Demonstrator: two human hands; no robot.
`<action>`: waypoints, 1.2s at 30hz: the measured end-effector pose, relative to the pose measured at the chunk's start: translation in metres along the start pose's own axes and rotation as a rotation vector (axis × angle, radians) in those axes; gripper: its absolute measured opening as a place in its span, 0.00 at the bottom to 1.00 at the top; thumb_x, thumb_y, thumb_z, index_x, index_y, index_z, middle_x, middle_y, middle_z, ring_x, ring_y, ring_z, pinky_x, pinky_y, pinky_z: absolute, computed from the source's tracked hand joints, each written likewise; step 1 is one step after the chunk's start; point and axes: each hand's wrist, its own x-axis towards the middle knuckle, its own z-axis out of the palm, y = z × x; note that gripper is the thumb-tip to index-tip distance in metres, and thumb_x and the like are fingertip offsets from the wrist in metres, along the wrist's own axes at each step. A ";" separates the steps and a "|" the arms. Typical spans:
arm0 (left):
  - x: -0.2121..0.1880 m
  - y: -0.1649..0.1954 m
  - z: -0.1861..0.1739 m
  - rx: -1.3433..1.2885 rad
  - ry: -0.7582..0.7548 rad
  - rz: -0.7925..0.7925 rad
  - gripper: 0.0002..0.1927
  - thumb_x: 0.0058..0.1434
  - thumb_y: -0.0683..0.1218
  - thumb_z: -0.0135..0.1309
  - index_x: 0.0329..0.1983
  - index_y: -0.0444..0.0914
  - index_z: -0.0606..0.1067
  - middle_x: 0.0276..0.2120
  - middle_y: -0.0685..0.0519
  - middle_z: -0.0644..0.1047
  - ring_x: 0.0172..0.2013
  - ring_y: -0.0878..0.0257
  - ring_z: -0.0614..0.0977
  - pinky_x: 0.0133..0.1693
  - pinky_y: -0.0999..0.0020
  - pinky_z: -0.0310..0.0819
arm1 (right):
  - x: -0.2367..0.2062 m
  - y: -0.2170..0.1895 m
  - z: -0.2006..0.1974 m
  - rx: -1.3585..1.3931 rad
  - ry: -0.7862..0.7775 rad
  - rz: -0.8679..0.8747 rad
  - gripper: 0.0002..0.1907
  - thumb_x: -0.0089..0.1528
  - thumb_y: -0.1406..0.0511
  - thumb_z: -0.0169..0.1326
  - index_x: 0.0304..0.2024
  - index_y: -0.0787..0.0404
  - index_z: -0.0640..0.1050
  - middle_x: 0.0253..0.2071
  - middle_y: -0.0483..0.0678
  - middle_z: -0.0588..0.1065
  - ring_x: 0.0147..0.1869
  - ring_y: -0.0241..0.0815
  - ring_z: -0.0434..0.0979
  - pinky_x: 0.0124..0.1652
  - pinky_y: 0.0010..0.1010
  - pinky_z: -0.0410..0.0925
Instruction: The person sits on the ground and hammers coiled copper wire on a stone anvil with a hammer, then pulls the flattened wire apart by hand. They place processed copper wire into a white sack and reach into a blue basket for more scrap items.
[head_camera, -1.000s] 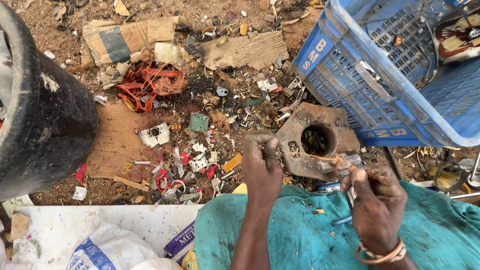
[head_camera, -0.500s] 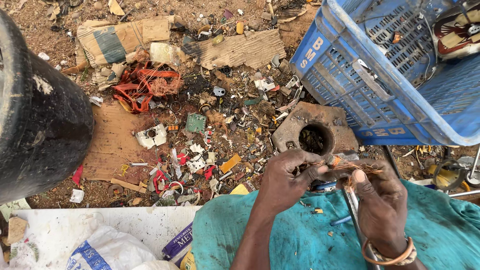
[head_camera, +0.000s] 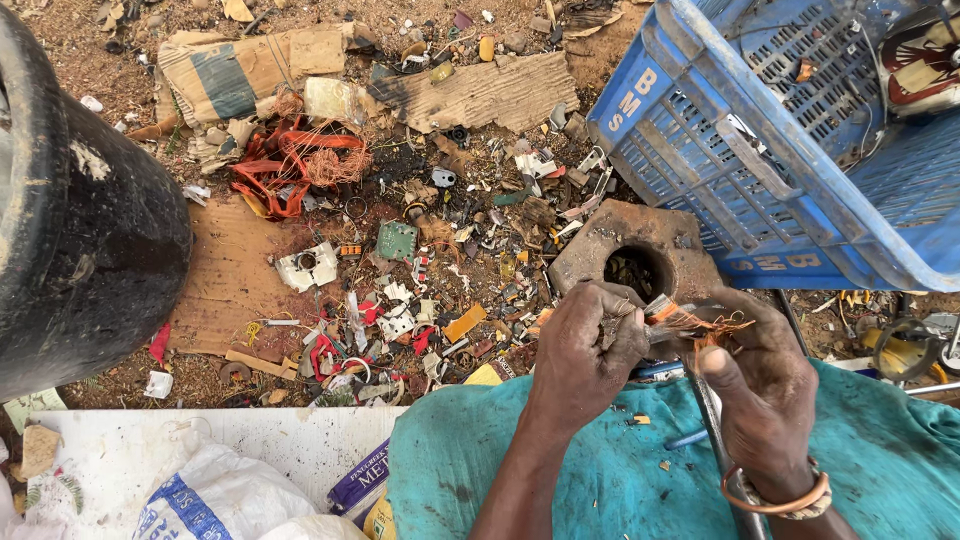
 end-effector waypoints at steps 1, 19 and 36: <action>0.000 0.000 -0.001 -0.077 -0.044 -0.093 0.06 0.68 0.40 0.57 0.41 0.35 0.71 0.40 0.49 0.81 0.37 0.59 0.85 0.40 0.61 0.82 | 0.003 -0.003 0.001 -0.116 0.025 0.021 0.23 0.60 0.67 0.61 0.58 0.65 0.77 0.47 0.52 0.81 0.47 0.41 0.84 0.42 0.27 0.75; -0.001 -0.038 -0.008 0.356 0.400 0.170 0.05 0.74 0.41 0.50 0.47 0.35 0.69 0.41 0.46 0.75 0.38 0.59 0.82 0.38 0.65 0.79 | -0.013 0.027 -0.014 0.138 -0.021 -0.161 0.06 0.66 0.73 0.57 0.45 0.67 0.76 0.51 0.55 0.77 0.52 0.39 0.77 0.51 0.30 0.74; -0.006 -0.008 0.001 -0.120 -0.202 0.029 0.11 0.64 0.44 0.64 0.49 0.39 0.80 0.44 0.50 0.81 0.45 0.58 0.83 0.47 0.62 0.79 | -0.014 0.018 -0.007 0.073 0.094 -0.154 0.07 0.70 0.71 0.55 0.49 0.67 0.74 0.53 0.55 0.76 0.55 0.38 0.77 0.54 0.27 0.73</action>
